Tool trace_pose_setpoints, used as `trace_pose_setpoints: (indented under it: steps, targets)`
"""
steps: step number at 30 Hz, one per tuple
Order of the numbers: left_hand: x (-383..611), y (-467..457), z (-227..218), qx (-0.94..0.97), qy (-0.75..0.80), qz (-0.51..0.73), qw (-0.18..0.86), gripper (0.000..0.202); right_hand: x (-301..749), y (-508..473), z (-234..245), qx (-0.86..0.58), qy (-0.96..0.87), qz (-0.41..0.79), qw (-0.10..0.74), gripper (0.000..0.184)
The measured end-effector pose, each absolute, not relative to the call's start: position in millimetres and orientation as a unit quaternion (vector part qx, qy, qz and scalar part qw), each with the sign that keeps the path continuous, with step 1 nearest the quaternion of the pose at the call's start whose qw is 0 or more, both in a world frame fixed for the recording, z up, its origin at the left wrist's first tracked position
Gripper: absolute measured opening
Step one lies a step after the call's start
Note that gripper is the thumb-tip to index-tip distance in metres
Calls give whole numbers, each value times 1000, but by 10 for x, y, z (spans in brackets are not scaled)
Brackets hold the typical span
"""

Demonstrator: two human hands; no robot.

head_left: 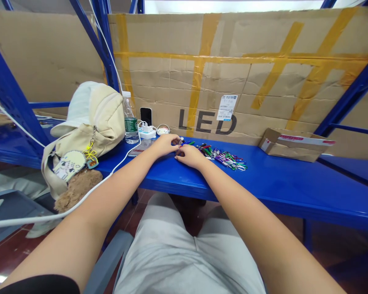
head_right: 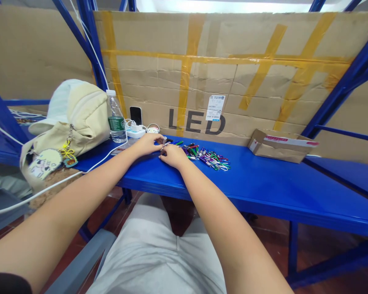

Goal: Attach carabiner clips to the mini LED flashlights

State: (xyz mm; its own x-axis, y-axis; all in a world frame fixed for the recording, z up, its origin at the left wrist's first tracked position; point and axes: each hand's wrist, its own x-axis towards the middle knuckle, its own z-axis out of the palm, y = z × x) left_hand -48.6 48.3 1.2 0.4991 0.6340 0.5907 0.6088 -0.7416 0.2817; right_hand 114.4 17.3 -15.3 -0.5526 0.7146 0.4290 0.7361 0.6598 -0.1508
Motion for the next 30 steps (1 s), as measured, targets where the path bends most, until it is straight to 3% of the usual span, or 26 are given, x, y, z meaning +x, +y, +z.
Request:
trace_pose_setpoints:
  steps: [5, 12, 30]
  targets:
    - [-486, 471, 7, 868, 354, 346, 26, 18, 1239, 196, -157, -406, -880, -8, 247, 10]
    - [-467, 388, 15, 881, 353, 306, 75, 19, 1431, 124, -25, -432, -762, 26, 483, 11]
    - [-448, 358, 25, 878, 361, 291, 122, 22, 1459, 55, -15, -338, -842, -69, 416, 13]
